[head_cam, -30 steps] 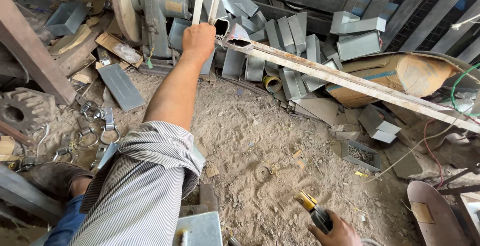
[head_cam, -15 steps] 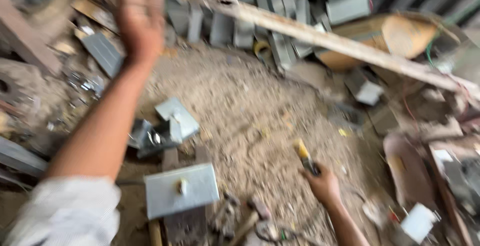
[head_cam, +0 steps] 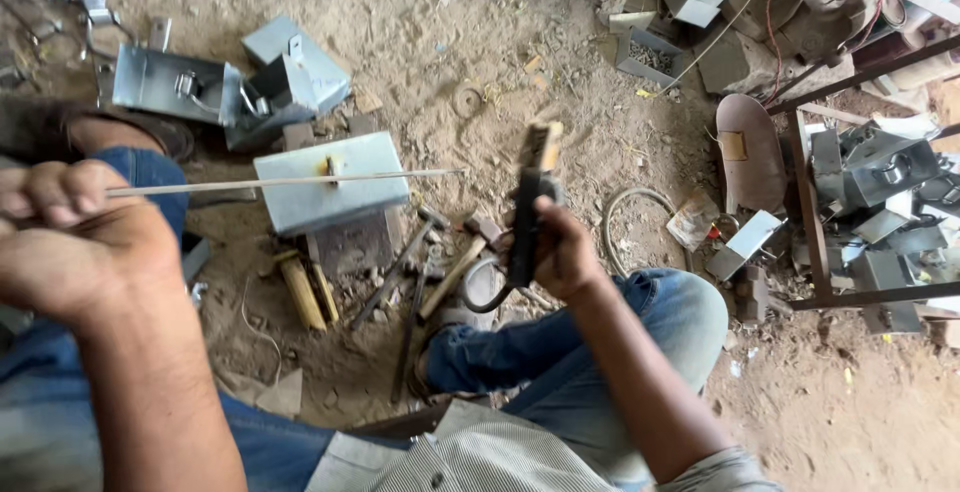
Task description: The person welds and hammers metal components together. The person uses a welder to join parts of a metal box, uses a hammer to shape the metal, and uses a wrench to tighten or adjust components.
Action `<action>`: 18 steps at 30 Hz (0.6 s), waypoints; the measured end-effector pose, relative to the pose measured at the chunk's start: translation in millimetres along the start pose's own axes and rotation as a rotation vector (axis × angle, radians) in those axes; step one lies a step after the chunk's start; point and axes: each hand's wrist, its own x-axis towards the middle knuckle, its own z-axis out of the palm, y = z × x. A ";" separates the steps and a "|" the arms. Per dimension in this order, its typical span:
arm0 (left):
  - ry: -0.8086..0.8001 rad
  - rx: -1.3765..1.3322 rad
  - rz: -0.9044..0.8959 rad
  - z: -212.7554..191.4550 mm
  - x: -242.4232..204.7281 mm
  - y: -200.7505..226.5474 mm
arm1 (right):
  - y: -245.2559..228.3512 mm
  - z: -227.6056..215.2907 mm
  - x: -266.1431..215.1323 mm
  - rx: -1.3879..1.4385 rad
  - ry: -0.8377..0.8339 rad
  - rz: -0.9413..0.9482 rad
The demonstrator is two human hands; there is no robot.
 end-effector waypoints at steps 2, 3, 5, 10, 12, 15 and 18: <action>0.202 -0.012 0.007 24.1 -35.2 -12.4 | 32.0 14.3 -11.4 0.069 -0.106 0.071; 0.303 -0.011 0.024 37.6 -40.8 -18.0 | 42.3 21.1 -10.8 0.083 -0.150 0.085; 0.288 0.000 0.014 51.0 -54.0 -27.8 | 61.2 23.5 -24.2 0.108 -0.216 0.131; 0.290 0.064 0.066 56.2 -69.4 -39.6 | 75.2 22.7 -44.6 0.080 -0.292 0.155; 0.284 0.038 0.083 58.4 -68.7 -41.9 | 75.7 23.9 -47.0 0.090 -0.309 0.159; 0.226 0.051 0.091 60.8 -67.1 -42.0 | 77.1 23.5 -49.8 0.100 -0.309 0.160; 0.198 0.046 0.129 61.4 -64.4 -37.1 | 74.0 23.0 -50.3 0.075 -0.274 0.155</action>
